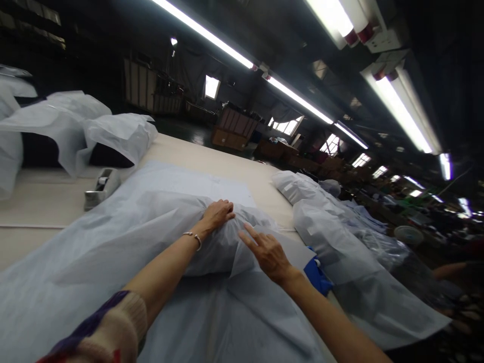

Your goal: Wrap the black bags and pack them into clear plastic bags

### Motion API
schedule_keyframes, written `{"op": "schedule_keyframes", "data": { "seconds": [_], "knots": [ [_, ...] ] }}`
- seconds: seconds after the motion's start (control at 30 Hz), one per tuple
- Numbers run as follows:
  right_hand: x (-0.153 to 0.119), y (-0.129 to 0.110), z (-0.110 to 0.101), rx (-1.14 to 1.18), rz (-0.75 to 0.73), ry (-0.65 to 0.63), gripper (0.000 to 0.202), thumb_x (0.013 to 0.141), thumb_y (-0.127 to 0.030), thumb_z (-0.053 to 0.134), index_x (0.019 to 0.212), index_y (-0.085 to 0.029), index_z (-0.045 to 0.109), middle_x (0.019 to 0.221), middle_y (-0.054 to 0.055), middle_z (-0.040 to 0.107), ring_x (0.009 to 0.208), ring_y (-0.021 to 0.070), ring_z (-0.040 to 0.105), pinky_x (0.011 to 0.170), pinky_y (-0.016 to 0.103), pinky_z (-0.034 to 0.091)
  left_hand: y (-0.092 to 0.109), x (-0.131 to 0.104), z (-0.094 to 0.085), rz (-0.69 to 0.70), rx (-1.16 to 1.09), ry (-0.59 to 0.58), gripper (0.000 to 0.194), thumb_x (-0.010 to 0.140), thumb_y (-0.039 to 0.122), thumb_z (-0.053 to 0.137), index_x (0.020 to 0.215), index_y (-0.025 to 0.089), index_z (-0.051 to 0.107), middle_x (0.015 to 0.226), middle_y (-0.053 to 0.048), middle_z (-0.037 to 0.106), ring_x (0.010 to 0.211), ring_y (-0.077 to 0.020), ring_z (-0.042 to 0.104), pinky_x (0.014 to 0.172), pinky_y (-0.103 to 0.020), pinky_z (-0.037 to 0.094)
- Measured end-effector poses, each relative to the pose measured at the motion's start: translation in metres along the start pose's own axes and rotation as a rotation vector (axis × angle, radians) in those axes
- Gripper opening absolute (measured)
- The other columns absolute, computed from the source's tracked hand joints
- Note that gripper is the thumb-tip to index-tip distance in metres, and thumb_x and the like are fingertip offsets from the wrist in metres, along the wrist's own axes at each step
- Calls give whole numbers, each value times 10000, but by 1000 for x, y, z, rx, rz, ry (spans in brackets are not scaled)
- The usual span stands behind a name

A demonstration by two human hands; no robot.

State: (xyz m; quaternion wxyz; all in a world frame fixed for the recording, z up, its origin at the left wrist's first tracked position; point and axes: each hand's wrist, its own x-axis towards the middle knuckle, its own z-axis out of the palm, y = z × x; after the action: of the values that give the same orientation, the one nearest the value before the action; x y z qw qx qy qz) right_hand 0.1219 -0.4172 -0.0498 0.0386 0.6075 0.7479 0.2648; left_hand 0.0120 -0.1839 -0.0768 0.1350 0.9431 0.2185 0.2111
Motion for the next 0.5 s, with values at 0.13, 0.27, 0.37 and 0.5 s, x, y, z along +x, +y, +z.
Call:
{"op": "schedule_keyframes", "data": {
  "seconds": [0.13,0.27,0.37,0.5],
  "knots": [
    [22,23,8,5,-92,-104,188,917,-46,552,836,-187,648,818,30,674,689,169,586,629,329,388,0,-1,0,0,33,-12,157,925,365,649,951,211,665,999,-63,676,958,-229,615,787,-309,459],
    [-8,37,7,27,-131,-40,192,912,-31,558,802,-181,605,829,22,648,678,159,557,625,317,369,-1,-1,-1,13,43,-22,148,920,359,662,951,214,665,1015,-56,674,978,-224,611,803,-303,458],
    [-26,44,5,54,-162,-3,196,930,-37,538,808,-181,588,842,22,642,703,161,548,645,300,374,-1,-3,-2,24,50,-23,148,926,354,656,957,209,664,1023,-55,670,966,-218,610,806,-306,455],
    [-33,59,4,73,-169,31,225,929,-18,521,780,-181,565,810,20,616,703,164,534,661,293,383,1,-5,-3,33,64,-23,144,925,348,660,952,206,663,1014,-55,667,950,-212,611,803,-305,451]
  ]
}}
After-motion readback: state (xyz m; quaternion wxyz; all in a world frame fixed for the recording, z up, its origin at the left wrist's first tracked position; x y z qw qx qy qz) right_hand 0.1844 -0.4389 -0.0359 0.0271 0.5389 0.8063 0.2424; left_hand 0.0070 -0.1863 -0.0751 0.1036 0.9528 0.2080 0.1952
